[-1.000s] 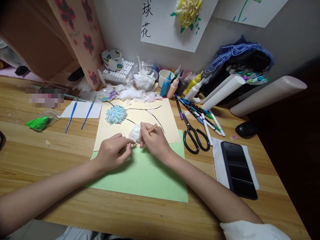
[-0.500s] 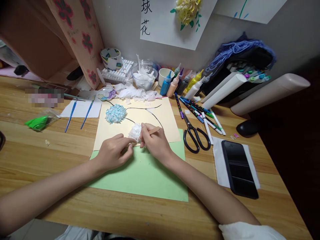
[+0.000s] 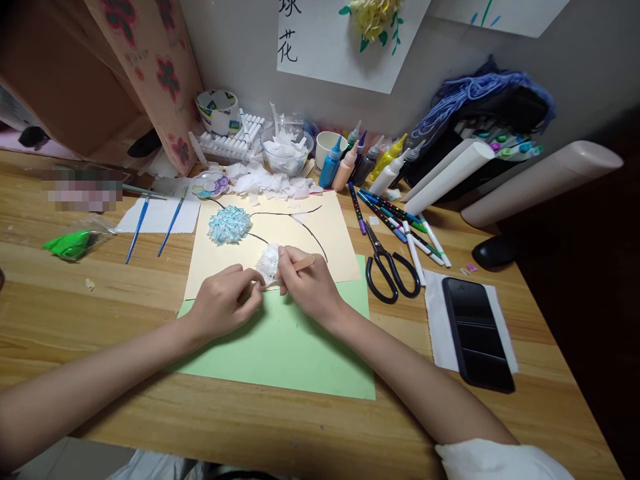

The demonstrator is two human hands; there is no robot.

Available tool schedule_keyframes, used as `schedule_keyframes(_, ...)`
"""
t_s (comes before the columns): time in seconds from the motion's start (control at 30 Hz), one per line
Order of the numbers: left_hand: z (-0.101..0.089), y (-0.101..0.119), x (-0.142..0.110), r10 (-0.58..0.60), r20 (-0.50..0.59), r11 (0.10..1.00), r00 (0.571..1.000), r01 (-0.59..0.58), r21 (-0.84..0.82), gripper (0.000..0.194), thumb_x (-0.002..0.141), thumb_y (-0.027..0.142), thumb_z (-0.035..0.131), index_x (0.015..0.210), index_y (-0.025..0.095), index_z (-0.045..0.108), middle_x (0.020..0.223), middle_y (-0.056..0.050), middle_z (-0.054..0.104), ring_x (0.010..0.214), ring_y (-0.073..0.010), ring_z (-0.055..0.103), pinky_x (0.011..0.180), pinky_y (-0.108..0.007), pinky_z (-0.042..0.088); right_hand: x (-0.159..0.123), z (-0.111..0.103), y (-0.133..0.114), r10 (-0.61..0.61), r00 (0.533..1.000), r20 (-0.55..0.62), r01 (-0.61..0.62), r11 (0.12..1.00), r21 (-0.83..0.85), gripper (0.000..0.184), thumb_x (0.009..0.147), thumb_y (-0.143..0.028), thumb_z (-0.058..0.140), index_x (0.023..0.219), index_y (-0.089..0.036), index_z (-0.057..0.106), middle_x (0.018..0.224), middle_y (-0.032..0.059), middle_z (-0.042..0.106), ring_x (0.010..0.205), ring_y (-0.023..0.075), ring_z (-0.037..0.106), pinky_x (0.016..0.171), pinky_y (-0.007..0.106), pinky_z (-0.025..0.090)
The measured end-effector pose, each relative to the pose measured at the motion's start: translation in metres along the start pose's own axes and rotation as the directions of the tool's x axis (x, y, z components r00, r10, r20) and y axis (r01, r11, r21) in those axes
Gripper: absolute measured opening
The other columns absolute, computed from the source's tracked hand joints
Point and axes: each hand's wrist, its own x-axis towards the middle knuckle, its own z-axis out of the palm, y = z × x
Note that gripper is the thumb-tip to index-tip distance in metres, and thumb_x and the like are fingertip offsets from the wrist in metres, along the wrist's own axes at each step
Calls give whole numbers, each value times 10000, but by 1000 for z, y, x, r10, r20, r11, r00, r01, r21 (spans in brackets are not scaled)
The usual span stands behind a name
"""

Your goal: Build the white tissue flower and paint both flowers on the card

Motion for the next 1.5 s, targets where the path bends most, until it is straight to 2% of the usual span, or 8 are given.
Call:
schedule_keyframes(0.2,2,1,1,-113,83,993,990,109,54,224,797,195,441,579,183,490,498,7,469,489,-129,438,507,-268,284,12,2,-7,145,989,-17,-143,988,59,441,920,-466,375,595,-185,478,429,-13,546,372,96,514,384,188,404)
schedule_keyframes(0.33,3,1,3,-181,174,980,968,163,113,214,790,217,420,595,189,503,516,-9,492,503,-144,448,516,-278,268,29,5,-12,320,947,33,-321,942,97,384,911,-400,372,609,-186,475,416,12,576,346,140,561,327,213,441)
schedule_keyframes(0.47,2,1,4,-190,212,976,959,161,144,207,779,224,412,615,189,533,540,-27,527,520,-157,470,521,-285,258,35,5,-13,377,924,58,-381,921,83,368,909,-360,363,610,-183,482,411,25,590,340,152,573,328,227,462)
schedule_keyframes(0.57,2,2,4,-195,220,975,956,164,153,208,778,225,409,632,188,552,549,-34,544,527,-163,483,524,-288,259,26,2,-15,302,953,34,-304,949,82,380,914,-365,383,594,-184,482,421,10,585,346,128,560,335,201,443)
schedule_keyframes(0.73,3,2,3,-193,225,975,955,160,157,220,788,230,406,653,185,574,560,-41,564,534,-170,496,527,-292,261,-1,-7,-14,64,994,-85,-57,995,77,423,926,-441,401,604,-184,497,443,-21,559,381,74,507,394,170,395)
schedule_keyframes(0.9,3,1,3,-197,229,973,953,162,161,221,789,229,408,656,183,578,564,-43,572,539,-170,503,526,-292,257,-16,-11,-7,-63,998,-1,63,998,-3,439,952,-398,370,590,-182,496,483,-16,565,455,72,509,500,194,419)
schedule_keyframes(1.03,2,2,3,-188,223,974,957,153,165,223,791,231,407,659,182,580,561,-42,572,540,-171,507,524,-293,260,-18,-6,-1,-75,997,34,76,997,-24,427,956,-378,369,598,-184,501,496,-17,563,491,80,533,536,206,424)
schedule_keyframes(1.5,2,2,3,-186,209,975,960,155,157,230,787,230,413,650,177,590,561,-48,583,526,-171,513,519,-293,278,-5,2,-1,-61,998,-10,60,998,-20,419,952,-397,367,606,-192,485,496,-25,545,459,82,504,511,216,407)
